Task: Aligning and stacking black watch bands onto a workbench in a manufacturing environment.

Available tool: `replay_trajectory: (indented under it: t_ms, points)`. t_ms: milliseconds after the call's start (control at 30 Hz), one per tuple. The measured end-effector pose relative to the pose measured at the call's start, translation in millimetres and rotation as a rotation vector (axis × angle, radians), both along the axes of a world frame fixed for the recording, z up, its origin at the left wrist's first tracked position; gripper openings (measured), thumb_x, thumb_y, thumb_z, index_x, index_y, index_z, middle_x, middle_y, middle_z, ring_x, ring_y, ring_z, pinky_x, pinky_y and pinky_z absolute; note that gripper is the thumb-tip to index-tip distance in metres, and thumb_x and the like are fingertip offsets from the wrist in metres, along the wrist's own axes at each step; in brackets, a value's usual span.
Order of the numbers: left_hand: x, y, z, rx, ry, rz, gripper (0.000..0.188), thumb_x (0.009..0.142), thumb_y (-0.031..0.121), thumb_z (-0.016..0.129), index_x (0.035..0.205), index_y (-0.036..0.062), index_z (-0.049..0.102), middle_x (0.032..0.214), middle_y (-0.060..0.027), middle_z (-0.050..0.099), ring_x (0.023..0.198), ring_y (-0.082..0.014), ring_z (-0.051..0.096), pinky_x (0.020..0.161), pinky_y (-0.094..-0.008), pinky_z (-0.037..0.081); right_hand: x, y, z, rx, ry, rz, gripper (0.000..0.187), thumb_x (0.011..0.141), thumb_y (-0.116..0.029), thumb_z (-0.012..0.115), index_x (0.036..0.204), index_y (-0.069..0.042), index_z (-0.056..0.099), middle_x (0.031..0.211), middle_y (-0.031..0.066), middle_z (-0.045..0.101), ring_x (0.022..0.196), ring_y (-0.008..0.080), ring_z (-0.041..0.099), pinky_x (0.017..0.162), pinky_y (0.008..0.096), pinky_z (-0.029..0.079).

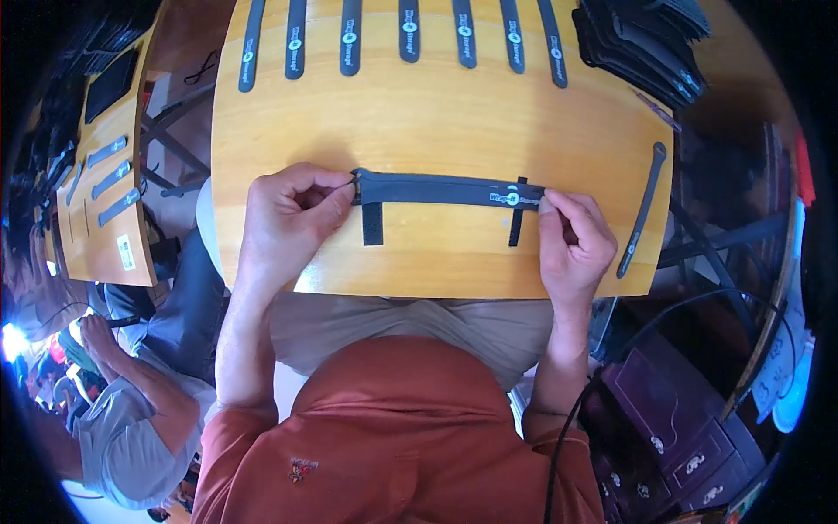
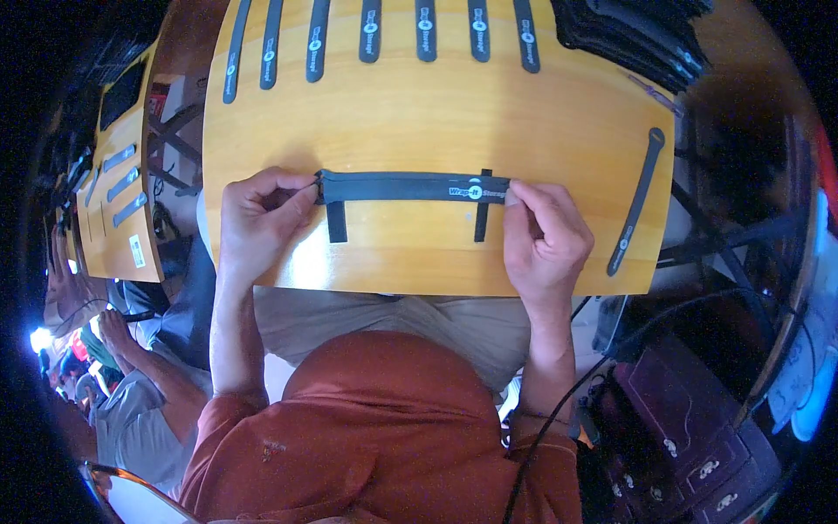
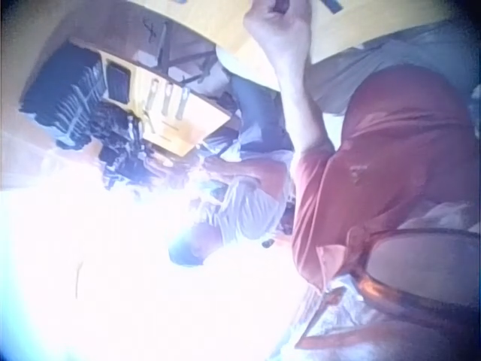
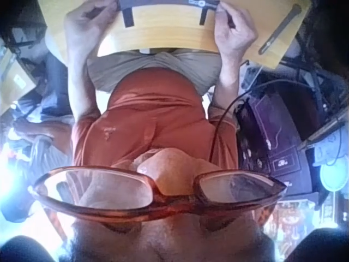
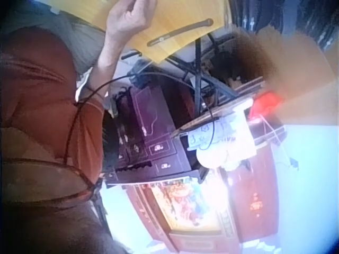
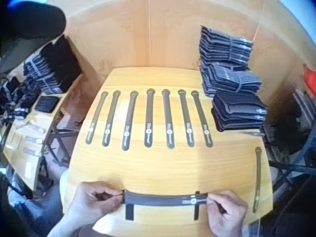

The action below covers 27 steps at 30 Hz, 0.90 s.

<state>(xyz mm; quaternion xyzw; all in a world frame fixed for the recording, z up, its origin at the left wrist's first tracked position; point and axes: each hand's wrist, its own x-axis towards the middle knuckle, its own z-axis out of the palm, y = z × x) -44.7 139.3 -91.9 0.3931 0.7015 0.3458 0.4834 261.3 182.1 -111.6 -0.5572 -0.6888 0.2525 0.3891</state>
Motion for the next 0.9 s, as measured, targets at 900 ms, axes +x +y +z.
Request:
replay_trajectory:
  t_ms: [900]
  points:
    - [-0.8,0.4,1.9,0.006,-0.003,-0.015,0.009,0.092,-0.001,0.074,0.1,-0.0051,0.076,0.079,-0.0011,0.072,0.069,-0.0033,0.06,0.062,-0.0201,0.049,-2.1,-1.0,1.7,0.0,-0.02,0.024,0.014,0.087,0.01,0.071,0.1,0.003,0.074,0.092,0.0117,0.071,0.069,0.0133,0.065,0.057,0.0245,0.049]
